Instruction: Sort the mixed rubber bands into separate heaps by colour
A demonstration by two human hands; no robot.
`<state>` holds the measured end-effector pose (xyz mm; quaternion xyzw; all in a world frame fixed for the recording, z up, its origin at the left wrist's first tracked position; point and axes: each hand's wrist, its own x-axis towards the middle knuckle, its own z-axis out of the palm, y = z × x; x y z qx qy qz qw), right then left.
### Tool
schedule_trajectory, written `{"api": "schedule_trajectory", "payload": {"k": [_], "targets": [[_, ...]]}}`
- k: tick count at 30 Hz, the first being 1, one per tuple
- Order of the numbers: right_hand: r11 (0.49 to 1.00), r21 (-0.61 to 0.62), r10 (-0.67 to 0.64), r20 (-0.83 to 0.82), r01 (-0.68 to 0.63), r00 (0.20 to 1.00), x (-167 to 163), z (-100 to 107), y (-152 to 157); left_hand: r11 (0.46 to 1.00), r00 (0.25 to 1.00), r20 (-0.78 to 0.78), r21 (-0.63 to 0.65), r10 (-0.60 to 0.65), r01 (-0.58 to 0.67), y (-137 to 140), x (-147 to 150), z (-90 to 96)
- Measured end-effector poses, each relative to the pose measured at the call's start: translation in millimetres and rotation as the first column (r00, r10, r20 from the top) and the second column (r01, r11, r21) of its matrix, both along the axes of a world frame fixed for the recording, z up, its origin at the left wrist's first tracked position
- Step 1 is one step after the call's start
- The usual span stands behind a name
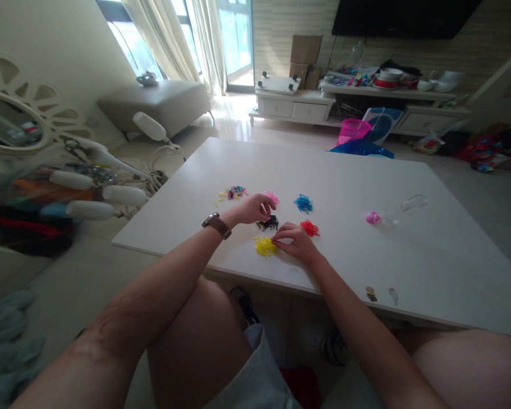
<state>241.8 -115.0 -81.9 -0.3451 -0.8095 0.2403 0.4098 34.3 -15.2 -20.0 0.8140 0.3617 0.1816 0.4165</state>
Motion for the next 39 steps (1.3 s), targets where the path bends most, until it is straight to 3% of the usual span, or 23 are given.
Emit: {"api": "schedule_trajectory", "payload": {"k": [3, 10, 18, 28, 39], "targets": [[0.999, -0.014, -0.032, 0.027, 0.033, 0.999, 0.8, -1.8, -0.3, 1.000, 1.000, 0.000, 0.002, -0.002, 0.002, 2.2, 1.8, -3.0], [0.959, 0.064, -0.277, -0.004, 0.277, 0.961, 3.2, -2.4, 2.0, 0.999, 0.999, 0.010, -0.003, -0.036, 0.037, 0.5, 5.4, -9.9], [0.974, 0.141, -0.185, 0.040, 0.178, 0.982, 3.1, -5.4, 4.0, 0.997, 0.997, 0.048, -0.045, -0.067, 0.069, -4.8, 14.6, -7.4], [0.940, 0.167, -0.296, -0.042, 0.298, 0.954, 4.1, -3.6, 2.6, 0.998, 0.997, 0.058, -0.036, -0.054, 0.056, -0.4, 13.9, -6.5], [0.939, 0.129, -0.319, -0.029, 0.320, 0.947, 3.5, -3.4, 1.6, 0.999, 0.999, 0.025, 0.024, -0.022, 0.022, -4.1, 13.2, 1.3]]}}
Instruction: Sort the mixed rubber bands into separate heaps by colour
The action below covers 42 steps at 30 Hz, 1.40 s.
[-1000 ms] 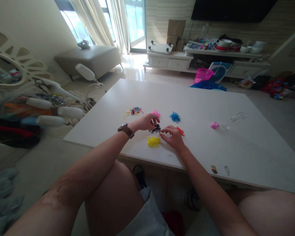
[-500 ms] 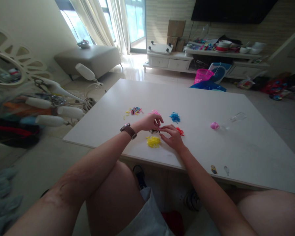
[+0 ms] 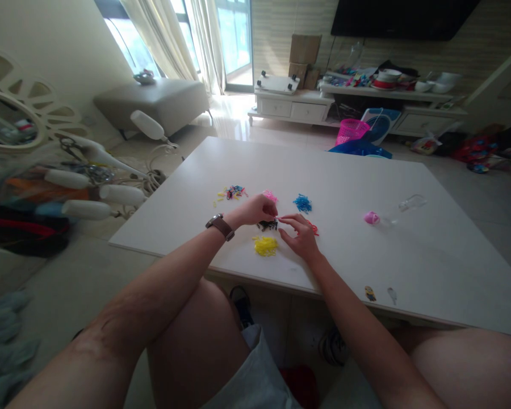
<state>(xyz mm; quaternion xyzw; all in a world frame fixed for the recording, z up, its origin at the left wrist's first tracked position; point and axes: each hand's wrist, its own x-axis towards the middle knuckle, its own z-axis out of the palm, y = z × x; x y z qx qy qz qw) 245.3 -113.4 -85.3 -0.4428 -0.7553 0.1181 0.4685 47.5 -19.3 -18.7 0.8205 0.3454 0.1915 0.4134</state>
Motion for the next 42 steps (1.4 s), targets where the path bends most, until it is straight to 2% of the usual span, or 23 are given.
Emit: {"api": "schedule_trajectory", "payload": {"k": [3, 6, 9, 11, 14, 18, 22, 26, 28, 31, 35, 39, 42], "targets": [[1.000, 0.011, -0.012, 0.004, 0.012, 1.000, 0.0, 0.8, -0.2, 0.998, 0.998, 0.021, 0.018, 0.061, -0.062, 2.6, 0.3, -0.8], [0.998, 0.042, -0.056, -0.011, 0.057, 0.998, -0.2, 1.4, -0.2, 0.973, 0.971, 0.062, -0.007, 0.232, -0.232, 10.5, -2.0, -5.6], [0.997, 0.036, -0.073, -0.020, 0.074, 0.997, -0.3, 1.4, -0.3, 0.886, 0.884, 0.084, -0.095, 0.460, -0.453, 21.8, -4.5, -14.3], [0.997, 0.017, -0.072, -0.022, 0.072, 0.997, -0.1, 1.4, -0.4, 0.826, 0.826, 0.077, -0.145, 0.559, -0.545, 28.9, -4.2, -20.4], [0.997, -0.010, -0.075, -0.022, 0.074, 0.997, 0.5, 1.0, -0.3, 0.772, 0.775, 0.067, -0.174, 0.628, -0.611, 36.6, 0.2, -25.5], [0.996, -0.020, -0.084, -0.025, 0.083, 0.996, 1.4, -0.7, 0.8, 0.744, 0.742, 0.092, -0.174, 0.664, -0.645, 42.2, 8.3, -20.7], [0.996, -0.001, -0.094, -0.039, 0.094, 0.995, 1.3, -1.8, 2.2, 0.774, 0.762, 0.152, -0.203, 0.630, -0.600, 40.8, 18.6, -11.1], [0.988, 0.042, -0.145, -0.047, 0.147, 0.988, 1.7, -1.4, 4.3, 0.842, 0.827, 0.263, -0.377, 0.498, -0.387, 29.3, 35.7, -8.2], [0.973, 0.069, -0.217, -0.058, 0.221, 0.974, 3.2, -1.8, 5.7, 0.852, 0.851, 0.300, -0.448, 0.431, -0.273, 21.8, 43.7, -8.2], [0.937, 0.105, -0.325, -0.084, 0.332, 0.942, 7.2, -3.5, 8.4, 0.856, 0.888, 0.304, -0.490, 0.345, -0.165, 12.9, 51.3, -6.6], [0.929, 0.098, -0.349, -0.094, 0.357, 0.932, 13.2, -5.8, 11.0, 0.886, 0.927, 0.292, -0.456, 0.235, -0.081, 8.3, 58.8, -2.7], [0.926, 0.072, -0.359, -0.127, 0.369, 0.925, 16.4, -3.9, 10.1, 0.929, 0.943, 0.274, -0.361, 0.189, -0.081, 6.3, 69.8, -0.2], [0.928, 0.077, -0.353, -0.135, 0.365, 0.926, 16.8, -0.9, 8.4, 0.938, 0.956, 0.252, -0.342, 0.151, -0.057, 4.4, 71.1, 3.6]]}}
